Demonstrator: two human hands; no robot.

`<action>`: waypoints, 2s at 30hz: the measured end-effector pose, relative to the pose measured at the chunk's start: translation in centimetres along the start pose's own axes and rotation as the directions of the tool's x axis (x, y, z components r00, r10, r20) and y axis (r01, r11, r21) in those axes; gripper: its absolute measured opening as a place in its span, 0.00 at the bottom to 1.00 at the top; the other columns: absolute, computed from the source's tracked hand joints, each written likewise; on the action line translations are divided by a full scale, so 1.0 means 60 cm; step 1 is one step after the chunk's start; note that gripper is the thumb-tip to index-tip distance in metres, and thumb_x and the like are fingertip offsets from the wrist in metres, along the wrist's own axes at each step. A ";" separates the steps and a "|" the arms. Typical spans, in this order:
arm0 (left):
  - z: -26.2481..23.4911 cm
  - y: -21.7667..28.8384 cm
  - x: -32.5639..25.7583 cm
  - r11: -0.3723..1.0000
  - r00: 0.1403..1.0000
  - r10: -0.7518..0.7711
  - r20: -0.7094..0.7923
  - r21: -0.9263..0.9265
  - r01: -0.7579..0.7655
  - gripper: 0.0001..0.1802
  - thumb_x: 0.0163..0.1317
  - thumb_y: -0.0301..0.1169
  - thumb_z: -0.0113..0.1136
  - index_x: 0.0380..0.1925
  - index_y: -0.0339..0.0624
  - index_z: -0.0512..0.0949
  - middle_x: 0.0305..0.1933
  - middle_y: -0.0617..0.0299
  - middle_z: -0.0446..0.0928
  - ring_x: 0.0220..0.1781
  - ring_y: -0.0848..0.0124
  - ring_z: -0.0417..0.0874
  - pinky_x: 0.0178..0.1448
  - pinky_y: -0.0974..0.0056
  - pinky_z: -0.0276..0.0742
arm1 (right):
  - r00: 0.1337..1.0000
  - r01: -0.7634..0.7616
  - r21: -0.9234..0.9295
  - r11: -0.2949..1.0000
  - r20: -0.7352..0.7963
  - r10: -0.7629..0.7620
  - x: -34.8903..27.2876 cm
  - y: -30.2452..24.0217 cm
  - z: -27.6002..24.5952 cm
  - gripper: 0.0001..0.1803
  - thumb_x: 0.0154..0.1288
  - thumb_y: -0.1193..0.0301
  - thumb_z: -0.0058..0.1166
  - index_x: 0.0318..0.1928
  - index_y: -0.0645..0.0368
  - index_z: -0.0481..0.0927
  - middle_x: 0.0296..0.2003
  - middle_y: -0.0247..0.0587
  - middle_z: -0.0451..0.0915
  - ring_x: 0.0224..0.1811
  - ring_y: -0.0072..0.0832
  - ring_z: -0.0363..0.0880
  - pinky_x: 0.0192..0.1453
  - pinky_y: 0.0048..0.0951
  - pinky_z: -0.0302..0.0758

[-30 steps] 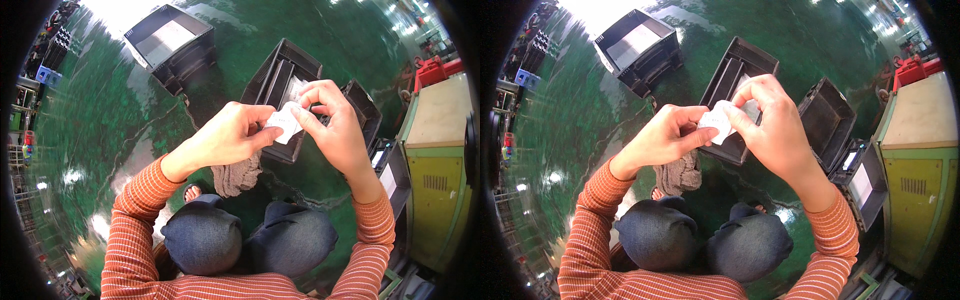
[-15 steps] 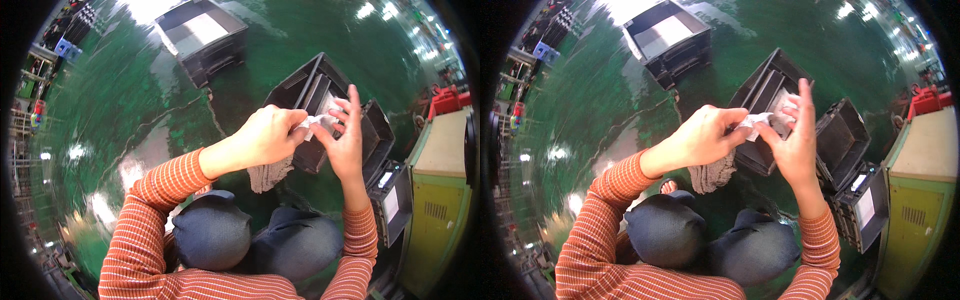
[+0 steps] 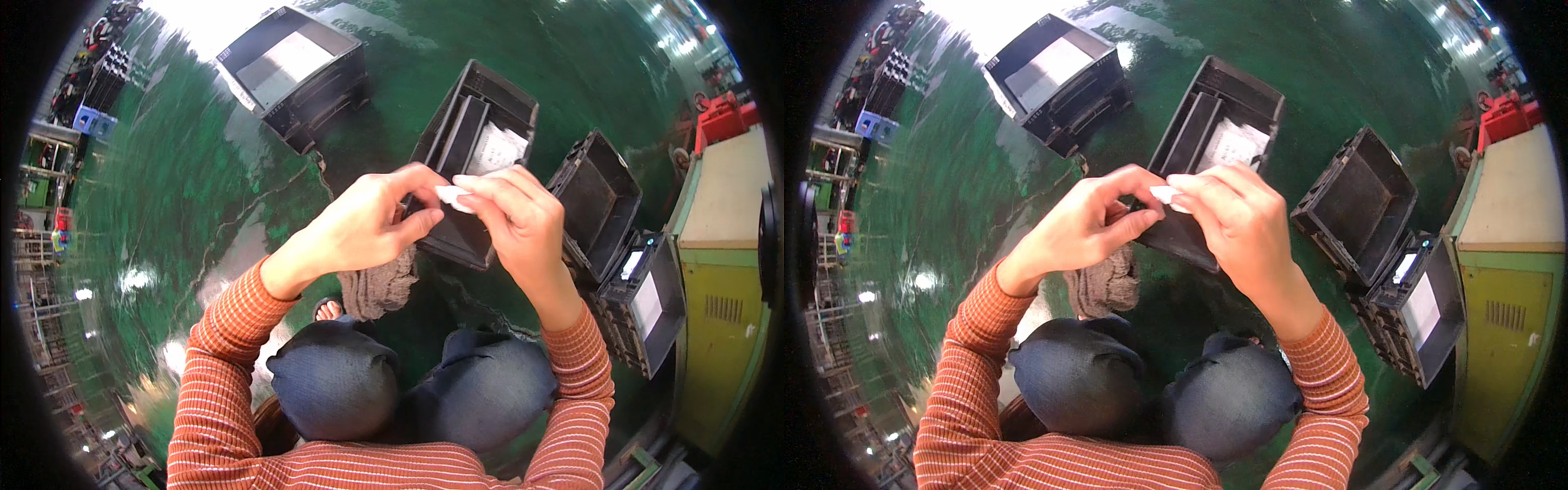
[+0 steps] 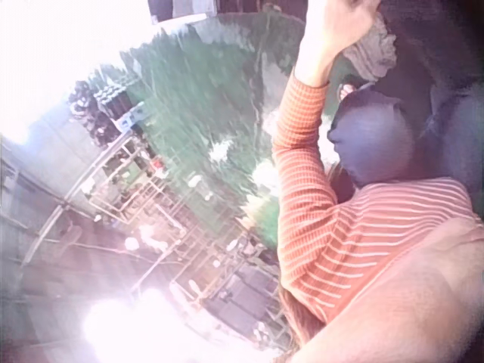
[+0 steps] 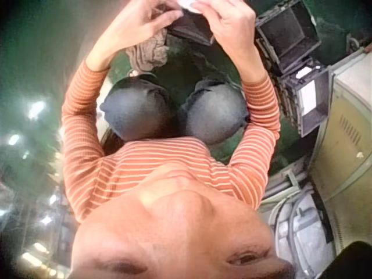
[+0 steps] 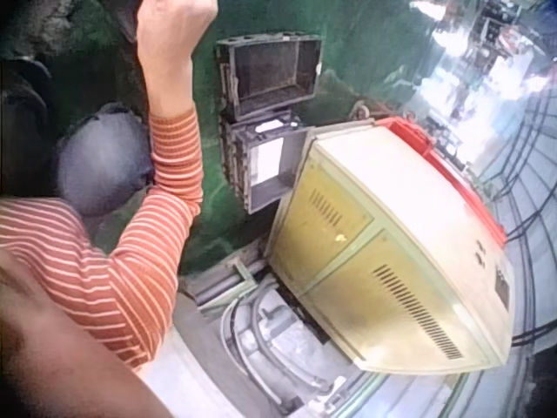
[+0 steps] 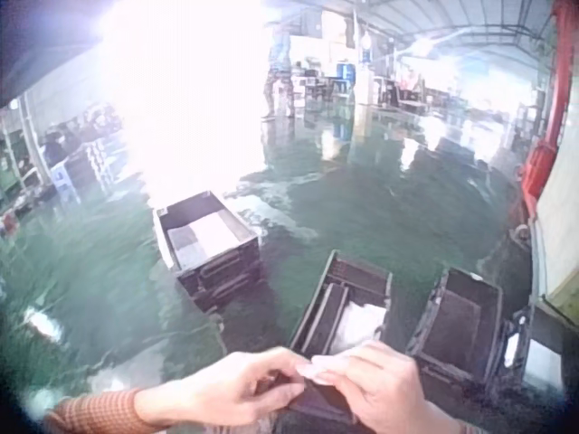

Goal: The person sits on the floor and cleans the inside of black plastic crates using a cloth. They wipe the interior surfaces of several crates one by one, then stack the cleaned crates together.

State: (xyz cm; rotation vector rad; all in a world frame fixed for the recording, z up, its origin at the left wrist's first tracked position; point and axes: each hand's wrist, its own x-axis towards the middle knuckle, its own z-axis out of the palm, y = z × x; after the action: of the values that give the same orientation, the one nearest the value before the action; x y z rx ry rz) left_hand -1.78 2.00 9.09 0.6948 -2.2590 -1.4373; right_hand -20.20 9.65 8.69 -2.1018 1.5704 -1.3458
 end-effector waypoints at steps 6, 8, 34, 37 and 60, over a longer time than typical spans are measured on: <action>-0.011 0.041 0.026 0.898 0.976 -0.071 -0.206 0.412 0.152 0.24 0.53 0.35 0.66 0.42 0.35 0.65 0.11 0.62 0.67 0.14 0.76 0.65 0.20 0.69 0.61 | 0.848 -0.471 -0.043 0.881 -0.296 0.439 -0.117 0.082 -0.102 0.04 0.56 0.82 0.54 0.32 0.64 0.80 0.24 0.38 0.76 0.23 0.21 0.73 0.28 0.22 0.69; -0.025 0.031 0.044 0.795 0.975 -0.078 -0.208 0.577 0.187 0.26 0.47 0.39 0.70 0.38 0.34 0.68 0.10 0.63 0.63 0.13 0.77 0.63 0.19 0.66 0.58 | 0.791 -0.565 0.000 0.825 -0.284 0.542 -0.204 0.139 -0.098 0.03 0.56 0.81 0.54 0.32 0.65 0.80 0.25 0.41 0.79 0.26 0.24 0.77 0.31 0.22 0.72; 0.026 -0.306 -0.012 0.215 0.820 -0.124 0.559 0.821 -0.528 0.13 0.51 0.29 0.53 0.39 0.50 0.68 0.32 0.67 0.68 0.37 0.71 0.75 0.38 0.67 0.73 | 0.894 -0.447 -0.237 0.863 -0.167 0.417 -0.211 0.253 -0.046 0.12 0.57 0.77 0.49 0.42 0.55 0.78 0.33 0.41 0.76 0.34 0.36 0.76 0.42 0.33 0.74; 0.020 -0.285 -0.015 0.610 0.985 -0.089 0.149 0.790 -0.064 0.12 0.51 0.31 0.61 0.35 0.46 0.71 0.27 0.65 0.72 0.28 0.68 0.75 0.31 0.64 0.72 | 0.948 -0.244 -0.113 0.963 0.182 0.262 -0.149 0.217 0.030 0.12 0.56 0.76 0.52 0.42 0.57 0.79 0.34 0.41 0.76 0.40 0.30 0.76 0.43 0.28 0.73; 0.244 -0.360 -0.050 0.801 0.502 -0.531 -0.683 -0.212 0.560 0.47 0.56 0.36 0.58 0.65 0.29 0.41 0.67 0.36 0.49 0.70 0.50 0.53 0.71 0.58 0.50 | 0.946 -0.244 -0.582 0.776 0.033 0.322 0.210 0.412 -0.312 0.18 0.66 0.58 0.49 0.33 0.64 0.73 0.34 0.29 0.74 0.38 0.20 0.69 0.48 0.22 0.65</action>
State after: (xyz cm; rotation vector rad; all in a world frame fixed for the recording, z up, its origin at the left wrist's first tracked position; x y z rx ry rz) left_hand -2.99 6.67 -16.73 1.7658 -1.4666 -1.0332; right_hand -50.26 -4.84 10.89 -2.0528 2.3357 -0.6604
